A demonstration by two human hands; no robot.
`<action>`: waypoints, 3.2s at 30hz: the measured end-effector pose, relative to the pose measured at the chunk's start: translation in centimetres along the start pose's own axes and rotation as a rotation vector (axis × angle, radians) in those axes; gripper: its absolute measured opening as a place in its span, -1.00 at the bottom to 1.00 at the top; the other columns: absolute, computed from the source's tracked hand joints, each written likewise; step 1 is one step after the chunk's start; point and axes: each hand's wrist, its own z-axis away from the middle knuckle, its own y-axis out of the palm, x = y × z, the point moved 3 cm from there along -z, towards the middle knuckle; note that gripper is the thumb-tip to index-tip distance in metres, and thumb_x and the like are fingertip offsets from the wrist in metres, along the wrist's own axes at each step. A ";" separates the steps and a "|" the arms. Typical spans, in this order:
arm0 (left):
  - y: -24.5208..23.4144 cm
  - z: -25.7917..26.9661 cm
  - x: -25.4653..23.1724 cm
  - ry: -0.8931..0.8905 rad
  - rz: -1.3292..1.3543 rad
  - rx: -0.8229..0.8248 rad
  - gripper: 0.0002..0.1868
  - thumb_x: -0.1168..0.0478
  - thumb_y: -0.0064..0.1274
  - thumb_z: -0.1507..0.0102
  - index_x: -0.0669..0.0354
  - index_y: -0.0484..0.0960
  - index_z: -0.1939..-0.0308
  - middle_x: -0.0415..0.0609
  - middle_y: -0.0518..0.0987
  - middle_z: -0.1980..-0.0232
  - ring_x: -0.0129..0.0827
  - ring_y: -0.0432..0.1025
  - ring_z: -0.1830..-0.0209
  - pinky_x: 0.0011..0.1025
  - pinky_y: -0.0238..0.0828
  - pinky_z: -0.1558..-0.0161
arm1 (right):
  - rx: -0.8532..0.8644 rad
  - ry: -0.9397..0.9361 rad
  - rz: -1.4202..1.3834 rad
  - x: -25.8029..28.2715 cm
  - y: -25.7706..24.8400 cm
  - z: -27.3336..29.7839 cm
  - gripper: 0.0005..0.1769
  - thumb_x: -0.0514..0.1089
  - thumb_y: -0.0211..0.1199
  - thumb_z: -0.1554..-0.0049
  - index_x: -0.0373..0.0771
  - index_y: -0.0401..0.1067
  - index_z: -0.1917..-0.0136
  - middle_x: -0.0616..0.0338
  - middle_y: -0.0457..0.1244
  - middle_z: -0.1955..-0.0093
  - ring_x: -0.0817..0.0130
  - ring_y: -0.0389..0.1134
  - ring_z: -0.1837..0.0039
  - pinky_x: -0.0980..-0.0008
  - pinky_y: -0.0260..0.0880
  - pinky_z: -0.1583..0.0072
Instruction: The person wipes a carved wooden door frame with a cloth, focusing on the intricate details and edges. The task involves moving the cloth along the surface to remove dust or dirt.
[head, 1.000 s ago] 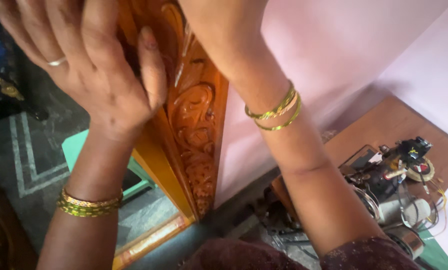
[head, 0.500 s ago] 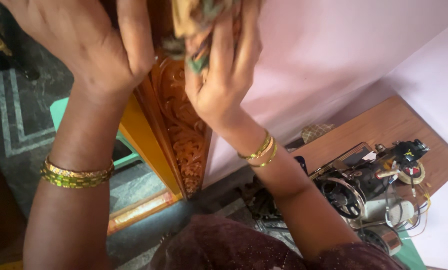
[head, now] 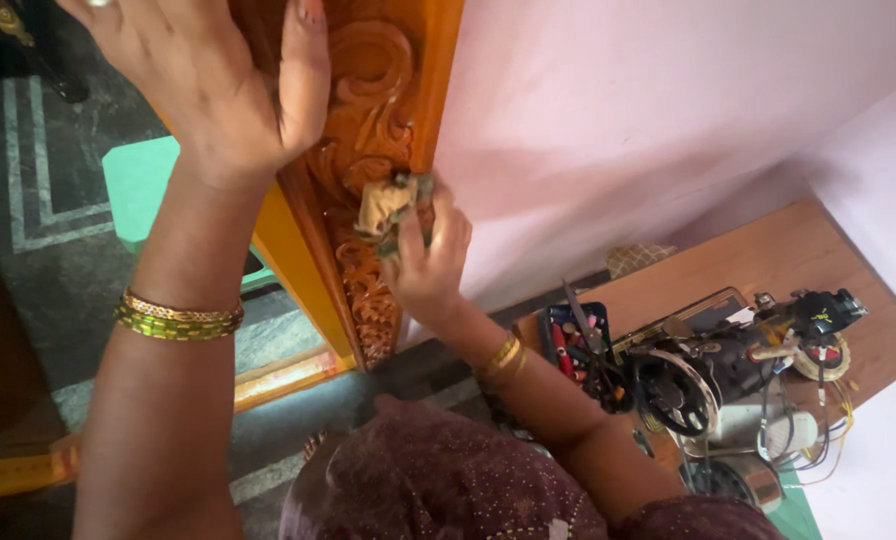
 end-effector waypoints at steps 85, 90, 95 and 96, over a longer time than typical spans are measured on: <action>-1.1 9.1 -2.8 -0.164 -0.124 0.267 -0.28 -0.17 -0.21 -0.60 0.15 0.00 -0.68 0.16 0.05 -0.70 0.04 -0.25 -0.75 0.35 -0.41 -0.64 | -0.187 0.054 -0.194 1.9 -5.6 -8.2 -0.38 -0.45 0.35 0.13 -0.25 0.48 -0.24 0.08 0.22 -0.26 0.08 0.34 -0.21 0.18 0.45 -0.22; -1.3 12.0 -3.3 -0.190 -0.108 0.318 -0.27 -0.18 -0.17 -0.59 0.15 0.04 -0.67 0.15 0.07 -0.70 0.07 -0.28 -0.74 0.41 -0.40 -0.62 | -0.243 0.004 -0.338 2.2 -6.4 -10.9 -0.39 -0.48 0.30 0.03 -0.23 0.48 -0.30 0.12 0.21 -0.29 0.20 0.35 -0.20 0.35 0.51 -0.15; -0.9 13.4 -3.4 -0.189 -0.085 0.313 -0.28 -0.17 -0.15 -0.56 0.14 0.08 -0.65 0.13 0.10 -0.69 0.05 -0.29 -0.73 0.45 -0.39 -0.59 | -0.169 -0.059 -0.040 3.0 -8.3 -14.1 -0.45 -0.41 0.36 0.01 -0.19 0.51 -0.27 0.16 0.22 -0.28 0.19 0.32 -0.17 0.33 0.47 -0.12; -0.9 13.6 -3.6 -0.192 -0.075 0.306 -0.28 -0.17 -0.15 -0.56 0.14 0.08 -0.65 0.12 0.10 -0.69 0.05 -0.30 -0.74 0.46 -0.39 -0.59 | -0.139 -0.072 0.019 3.5 -8.5 -14.4 -0.48 -0.35 0.41 -0.01 -0.20 0.51 -0.26 0.16 0.22 -0.26 0.18 0.32 -0.18 0.31 0.45 -0.10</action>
